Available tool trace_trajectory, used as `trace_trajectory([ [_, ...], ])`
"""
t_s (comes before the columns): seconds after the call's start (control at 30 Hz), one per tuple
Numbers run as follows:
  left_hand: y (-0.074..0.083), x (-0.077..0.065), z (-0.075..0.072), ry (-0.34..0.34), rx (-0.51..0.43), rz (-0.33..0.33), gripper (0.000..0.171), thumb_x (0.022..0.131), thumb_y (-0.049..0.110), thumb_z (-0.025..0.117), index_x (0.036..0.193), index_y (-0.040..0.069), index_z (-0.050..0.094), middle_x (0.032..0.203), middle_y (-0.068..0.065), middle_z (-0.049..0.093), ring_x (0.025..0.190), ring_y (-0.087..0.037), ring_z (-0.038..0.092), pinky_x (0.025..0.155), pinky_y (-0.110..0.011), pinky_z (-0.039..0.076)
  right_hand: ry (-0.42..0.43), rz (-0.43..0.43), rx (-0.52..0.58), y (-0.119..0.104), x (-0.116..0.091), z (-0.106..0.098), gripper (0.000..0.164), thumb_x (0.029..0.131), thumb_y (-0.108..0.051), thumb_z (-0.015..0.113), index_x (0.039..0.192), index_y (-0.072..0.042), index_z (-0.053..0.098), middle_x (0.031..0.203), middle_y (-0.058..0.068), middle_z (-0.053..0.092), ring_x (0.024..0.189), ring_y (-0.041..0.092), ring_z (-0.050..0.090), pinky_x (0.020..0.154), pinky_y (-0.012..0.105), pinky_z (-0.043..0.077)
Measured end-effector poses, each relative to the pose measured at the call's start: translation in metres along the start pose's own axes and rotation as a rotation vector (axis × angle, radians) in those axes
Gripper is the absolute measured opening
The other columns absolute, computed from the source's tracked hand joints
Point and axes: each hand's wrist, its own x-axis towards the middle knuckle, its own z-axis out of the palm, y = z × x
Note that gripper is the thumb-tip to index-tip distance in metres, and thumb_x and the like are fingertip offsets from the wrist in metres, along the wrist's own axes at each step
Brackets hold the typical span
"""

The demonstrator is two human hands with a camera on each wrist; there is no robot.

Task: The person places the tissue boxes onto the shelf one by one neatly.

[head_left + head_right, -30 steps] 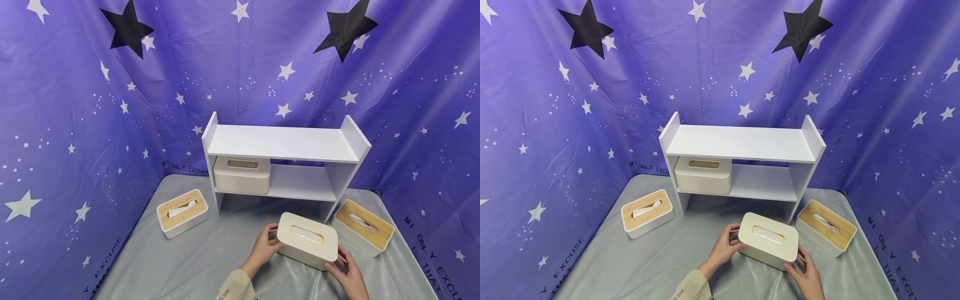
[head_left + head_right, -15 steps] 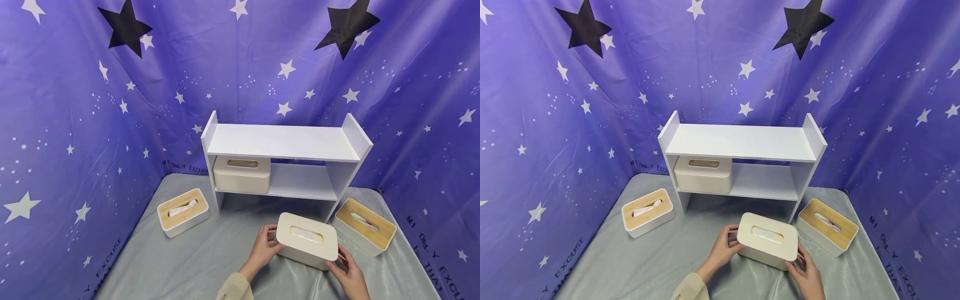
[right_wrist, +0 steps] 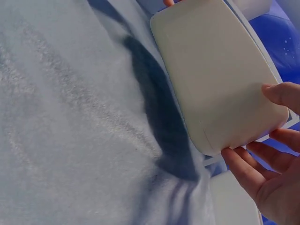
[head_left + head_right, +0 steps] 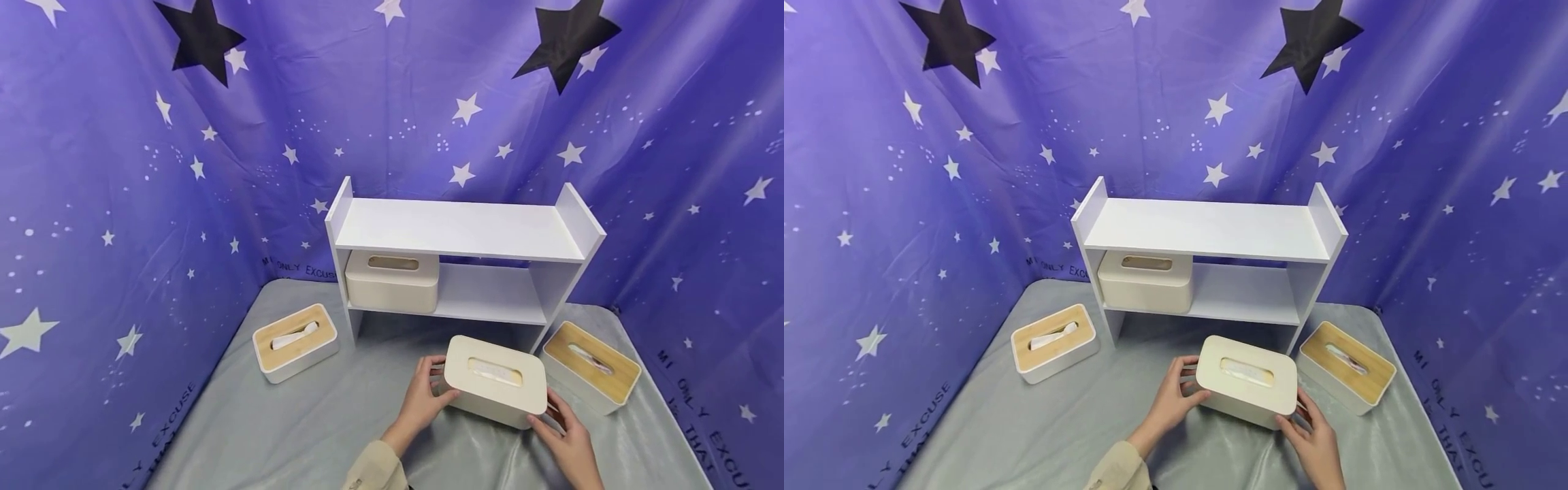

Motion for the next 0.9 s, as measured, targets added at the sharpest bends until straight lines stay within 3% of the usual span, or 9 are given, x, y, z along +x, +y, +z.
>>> trace_trajectory([
  [0.4, 0.024, -0.001, -0.01, 0.047, -0.033, 0.095, 0.062, 0.083, 0.009, 0.08, 0.136, 0.011, 0.05, 0.133, -0.012, 0.048, 0.119, -0.032, 0.057, 0.099, -0.031, 0.057, 0.065, -0.062, 0.004, -0.024, 0.001, -0.005, 0.063, 0.086, 0.001, 0.074, 0.143, 0.006, 0.047, 0.121, -0.04, 0.046, 0.101, -0.025, 0.051, 0.078, 0.002, 0.051],
  [0.63, 0.037, -0.001, -0.015, 0.059, -0.019, 0.153, 0.062, 0.083, 0.011, 0.08, 0.137, 0.013, 0.05, 0.131, -0.011, 0.05, 0.118, -0.03, 0.058, 0.098, -0.031, 0.057, 0.11, -0.102, 0.055, -0.038, 0.002, -0.01, 0.065, 0.081, 0.013, 0.072, 0.141, 0.006, 0.05, 0.121, -0.033, 0.055, 0.104, -0.017, 0.058, 0.08, 0.006, 0.054],
  [0.9, 0.052, 0.002, -0.022, 0.083, -0.019, 0.172, 0.061, 0.084, 0.015, 0.08, 0.138, 0.014, 0.051, 0.13, -0.009, 0.051, 0.119, -0.026, 0.058, 0.098, -0.032, 0.057, 0.188, -0.081, 0.128, -0.055, 0.008, -0.011, 0.062, 0.079, 0.017, 0.072, 0.138, 0.005, 0.055, 0.12, -0.028, 0.062, 0.103, -0.011, 0.062, 0.08, 0.006, 0.054],
])
